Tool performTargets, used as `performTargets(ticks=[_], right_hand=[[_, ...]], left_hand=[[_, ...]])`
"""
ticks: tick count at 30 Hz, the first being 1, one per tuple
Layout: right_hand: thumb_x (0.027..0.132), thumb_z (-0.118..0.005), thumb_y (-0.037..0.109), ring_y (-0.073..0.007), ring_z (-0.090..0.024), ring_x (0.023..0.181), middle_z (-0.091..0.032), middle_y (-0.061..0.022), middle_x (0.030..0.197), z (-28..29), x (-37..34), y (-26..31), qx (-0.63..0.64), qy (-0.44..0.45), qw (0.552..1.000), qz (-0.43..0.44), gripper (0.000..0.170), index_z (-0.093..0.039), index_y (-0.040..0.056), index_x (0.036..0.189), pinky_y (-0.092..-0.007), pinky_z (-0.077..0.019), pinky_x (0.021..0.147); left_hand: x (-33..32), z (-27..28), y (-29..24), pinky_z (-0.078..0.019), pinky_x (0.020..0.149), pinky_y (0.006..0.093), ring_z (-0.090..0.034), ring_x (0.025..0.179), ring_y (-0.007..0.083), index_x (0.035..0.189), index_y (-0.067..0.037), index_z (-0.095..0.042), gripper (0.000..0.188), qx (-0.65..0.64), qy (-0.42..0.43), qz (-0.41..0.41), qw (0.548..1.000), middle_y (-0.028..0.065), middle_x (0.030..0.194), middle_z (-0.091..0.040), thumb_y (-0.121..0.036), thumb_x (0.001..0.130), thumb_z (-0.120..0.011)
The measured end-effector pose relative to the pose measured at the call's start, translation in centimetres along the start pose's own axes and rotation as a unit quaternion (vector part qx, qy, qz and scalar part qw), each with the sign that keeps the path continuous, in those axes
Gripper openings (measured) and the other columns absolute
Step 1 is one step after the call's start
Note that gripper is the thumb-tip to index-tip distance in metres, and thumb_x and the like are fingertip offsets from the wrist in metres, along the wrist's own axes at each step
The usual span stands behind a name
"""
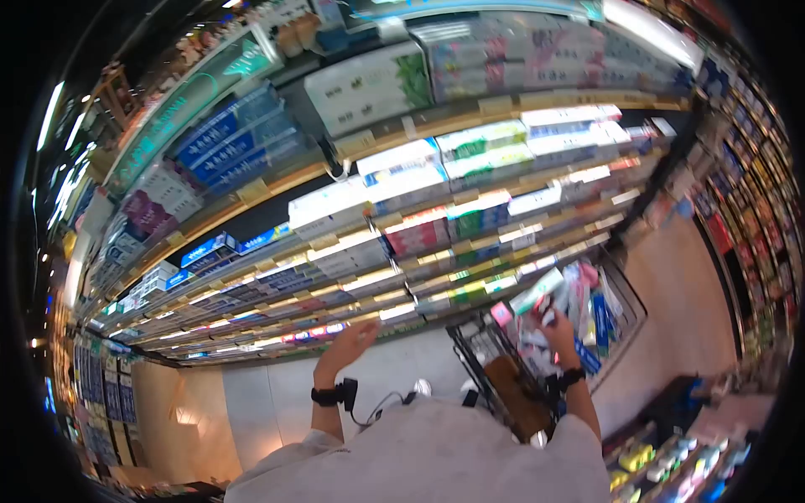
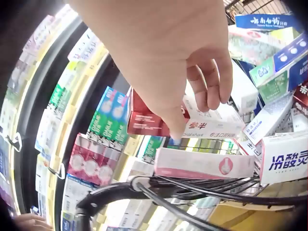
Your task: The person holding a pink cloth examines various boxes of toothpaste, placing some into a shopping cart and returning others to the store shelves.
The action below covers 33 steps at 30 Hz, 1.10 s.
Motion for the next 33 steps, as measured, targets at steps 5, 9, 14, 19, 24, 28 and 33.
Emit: performTargets(ticks=[5,9,14,19,24,28,33], right_hand=[[0.091,-0.074,0.012,-0.0138,-0.065,0.107,-0.072,-0.0041,0.114,5.7,-4.7,13.9,0.22,-0.047,0.973,-0.045,0.034,-0.065,-0.001,0.121,-0.0311,-0.0503,0.096],[0.096,-0.072,0.017,-0.0133,-0.064,0.108,-0.07,-0.0056,0.117,8.1,-10.7,21.1,0.237,-0.121,0.963,-0.041,0.034,-0.063,0.0006,0.125,-0.0296,-0.0484,0.098],[0.104,-0.059,0.035,-0.0192,-0.062,0.117,-0.059,-0.0088,0.134,7.4,-19.6,22.5,0.363,-0.153,0.915,-0.085,0.051,-0.047,0.0034,0.141,-0.0366,-0.0515,0.101],[0.105,-0.056,0.038,-0.0164,-0.062,0.116,-0.06,-0.0081,0.132,7.0,-27.9,23.4,0.403,-0.194,0.887,-0.112,0.052,-0.047,0.0018,0.141,-0.0326,-0.0517,0.099],[0.106,-0.054,0.037,-0.0185,-0.057,0.124,-0.057,-0.0091,0.137,9.5,-33.9,21.3,0.424,-0.214,0.869,-0.141,0.052,-0.045,0.002,0.144,-0.0366,-0.0502,0.103],[0.104,-0.058,0.03,-0.0183,-0.056,0.123,-0.056,-0.0077,0.137,13.7,-38.9,16.3,0.516,-0.247,0.814,-0.1,0.052,-0.042,0.0028,0.145,-0.0367,-0.0448,0.107],[0.091,-0.075,0.012,-0.0166,-0.057,0.121,-0.056,-0.0104,0.132,19.5,-45.6,10.2,0.434,-0.298,0.846,-0.084,0.066,-0.038,0.0029,0.146,-0.0353,-0.0478,0.102]], left_hand=[[0.5,0.1,0.4,-0.0511,0.091,0.0357,-0.068,0.104,0.0273,0.123,-0.002,-0.065,0.027,-0.003,-0.004,-0.102,0.995,0.0173,0.112,-0.07,-0.019,0.102,-0.058],[1.1,-1.0,-1.9,-0.0517,0.092,0.0332,-0.069,0.104,0.0232,0.122,-0.001,-0.065,0.025,-0.093,0.086,-0.089,0.988,0.0143,0.11,-0.072,-0.013,0.101,-0.059],[1.2,-6.5,-6.5,-0.0518,0.094,0.0338,-0.066,0.11,0.023,0.133,-0.004,-0.059,0.04,-0.156,0.166,-0.171,0.959,0.0139,0.122,-0.065,-0.009,0.094,-0.068],[-1.7,-12.1,-14.1,-0.05,0.1,0.0363,-0.06,0.121,0.0227,0.15,-0.006,-0.042,0.075,-0.181,0.331,-0.266,0.887,0.0124,0.141,-0.055,-0.006,0.084,-0.078],[-6.6,-18.5,-22.0,-0.0497,0.099,0.036,-0.063,0.117,0.0235,0.147,-0.004,-0.045,0.078,-0.18,0.406,-0.298,0.845,0.0135,0.135,-0.061,-0.014,0.079,-0.083],[-11.0,-25.1,-26.7,-0.0501,0.098,0.0361,-0.064,0.116,0.0234,0.143,-0.002,-0.051,0.076,-0.15,0.417,-0.286,0.849,0.0157,0.131,-0.064,-0.019,0.076,-0.084],[-17.7,-35.3,-34.4,-0.0541,0.091,0.0393,-0.069,0.104,0.0338,0.14,0.001,-0.052,0.075,-0.097,0.399,-0.348,0.843,0.02,0.123,-0.066,-0.03,0.08,-0.084]])
Point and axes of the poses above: each hand's wrist, its own x-axis towards the middle knuckle, its own z-axis out of the back of the hand, y = z × x, the point moved 1 cm from there along x, towards the middle knuckle
